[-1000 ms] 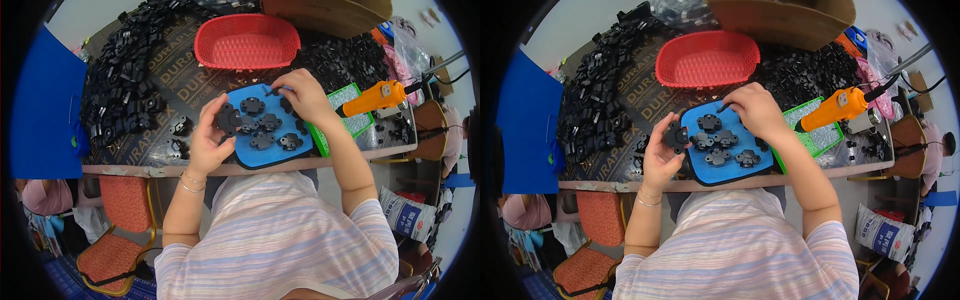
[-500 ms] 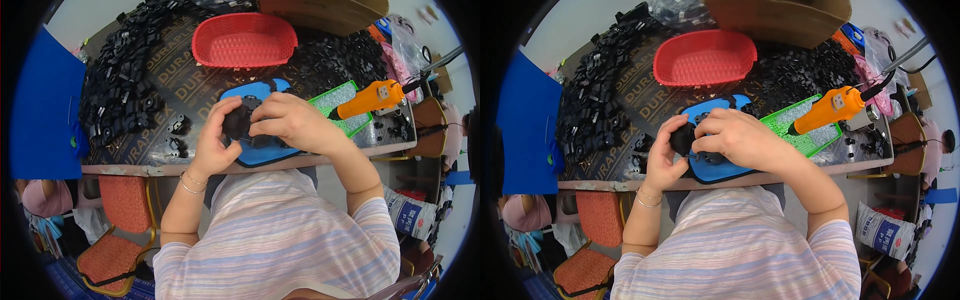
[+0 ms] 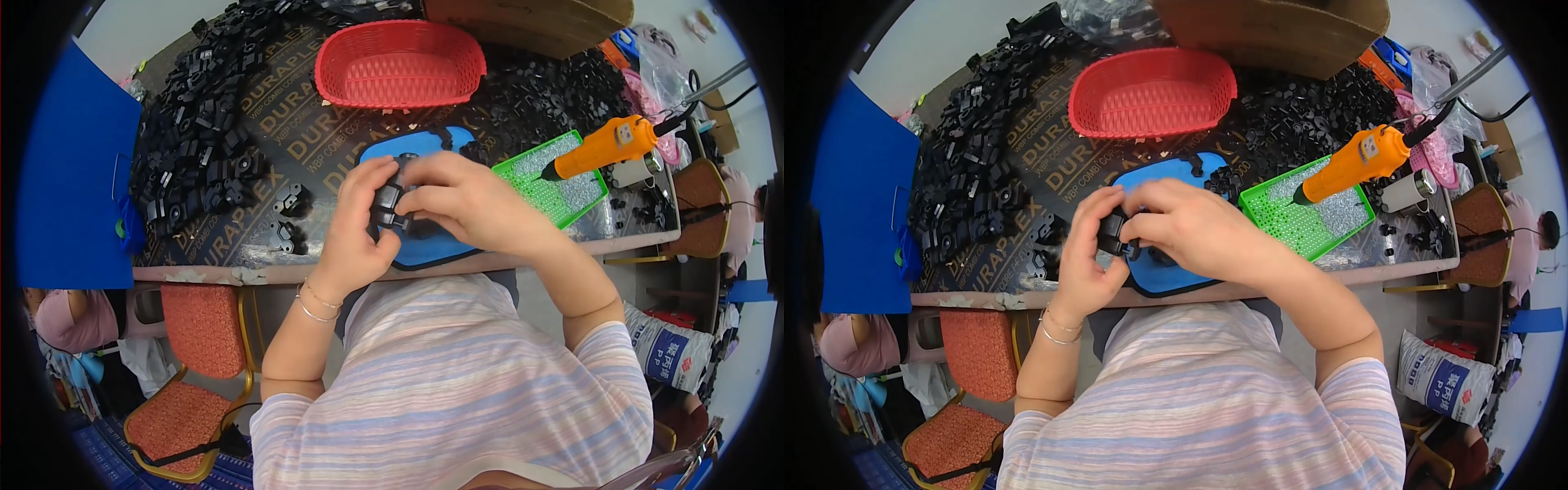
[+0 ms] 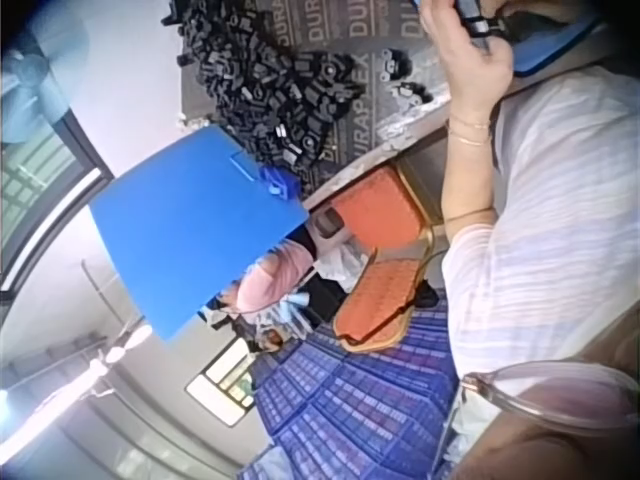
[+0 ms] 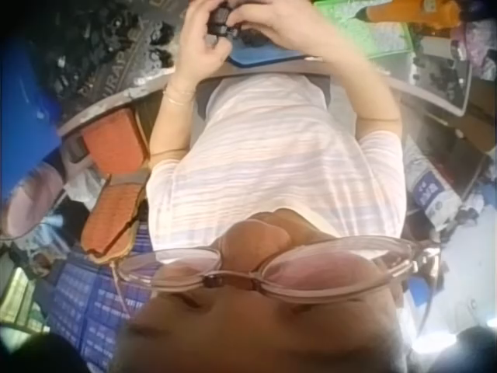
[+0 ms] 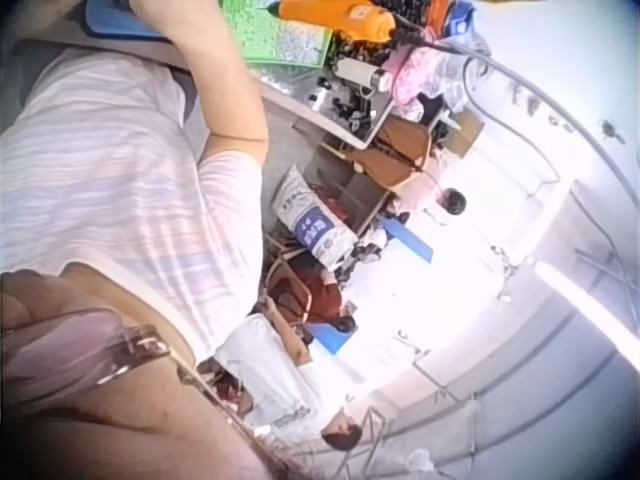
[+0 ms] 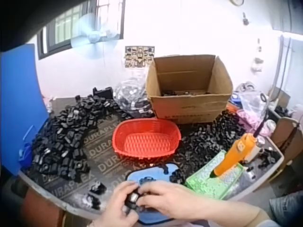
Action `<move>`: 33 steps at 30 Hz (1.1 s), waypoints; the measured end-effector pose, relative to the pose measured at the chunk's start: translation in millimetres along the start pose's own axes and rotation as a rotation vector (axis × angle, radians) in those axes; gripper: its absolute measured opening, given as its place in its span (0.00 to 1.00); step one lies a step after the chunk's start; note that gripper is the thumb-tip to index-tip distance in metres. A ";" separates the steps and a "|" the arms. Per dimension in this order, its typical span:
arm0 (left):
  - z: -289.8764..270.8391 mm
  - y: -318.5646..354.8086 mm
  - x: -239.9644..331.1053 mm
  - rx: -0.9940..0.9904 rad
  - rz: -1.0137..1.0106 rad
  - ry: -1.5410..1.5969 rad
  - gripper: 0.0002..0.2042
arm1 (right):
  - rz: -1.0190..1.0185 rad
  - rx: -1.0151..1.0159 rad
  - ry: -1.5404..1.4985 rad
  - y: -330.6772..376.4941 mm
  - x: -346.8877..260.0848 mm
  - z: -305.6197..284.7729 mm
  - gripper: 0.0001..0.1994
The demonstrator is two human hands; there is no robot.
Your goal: Assembling small black plastic components using an electric screwdriver at a factory workbench.
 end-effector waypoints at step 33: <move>-44.9 32.3 -45.5 -0.020 -0.396 -0.528 0.40 | 0.555 0.125 0.071 26.9 85.9 3.9 0.23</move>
Point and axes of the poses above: each hand's wrist, its own y-axis away from the middle knuckle, its own z-axis out of the palm, x = y × z, the point moved 5 cm from there along -y, towards the middle knuckle, and after that the axes turned 11 degrees about -x, right-handed, at the moved point
